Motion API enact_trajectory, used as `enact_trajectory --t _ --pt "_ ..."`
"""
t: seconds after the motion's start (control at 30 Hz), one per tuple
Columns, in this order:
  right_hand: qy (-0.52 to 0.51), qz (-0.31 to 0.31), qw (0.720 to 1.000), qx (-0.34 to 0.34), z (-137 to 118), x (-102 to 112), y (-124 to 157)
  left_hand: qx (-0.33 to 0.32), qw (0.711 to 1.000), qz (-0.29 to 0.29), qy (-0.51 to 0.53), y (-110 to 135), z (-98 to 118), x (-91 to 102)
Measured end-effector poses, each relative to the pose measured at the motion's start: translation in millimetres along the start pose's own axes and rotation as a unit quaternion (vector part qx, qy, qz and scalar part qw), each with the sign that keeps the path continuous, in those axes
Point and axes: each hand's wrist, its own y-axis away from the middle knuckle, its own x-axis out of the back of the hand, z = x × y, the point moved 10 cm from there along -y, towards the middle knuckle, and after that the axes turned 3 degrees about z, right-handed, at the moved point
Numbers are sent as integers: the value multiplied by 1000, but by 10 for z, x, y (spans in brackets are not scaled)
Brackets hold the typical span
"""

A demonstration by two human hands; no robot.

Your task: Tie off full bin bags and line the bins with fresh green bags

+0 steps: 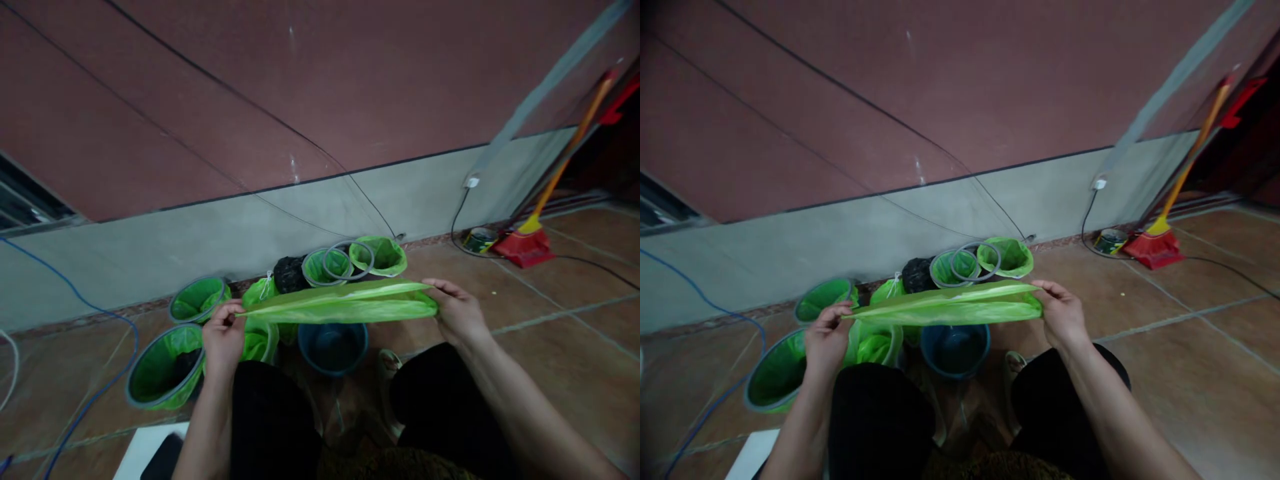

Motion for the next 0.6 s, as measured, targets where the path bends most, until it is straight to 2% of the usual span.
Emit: enact_trajectory --t 0.17,0.27,0.33,0.37,0.47,0.53,0.6 --pt "52 6 998 36 -212 9 68 156 985 10 69 95 -472 -123" --pt "86 10 995 41 -170 -5 154 285 946 69 140 343 -793 -219" --pt "95 4 995 43 -71 -31 224 386 894 135 184 720 -991 -300" --pt "97 1 994 40 0 -45 263 448 858 144 204 981 -1075 -404" --pt "111 -18 994 17 242 -91 391 550 801 82 223 1709 -1089 -790" --pt "119 -32 992 3 360 -111 476 634 715 -14 295 2204 -971 -1166" --pt "122 -41 992 -1 411 -111 545 656 662 -47 360 2433 -805 -1353"
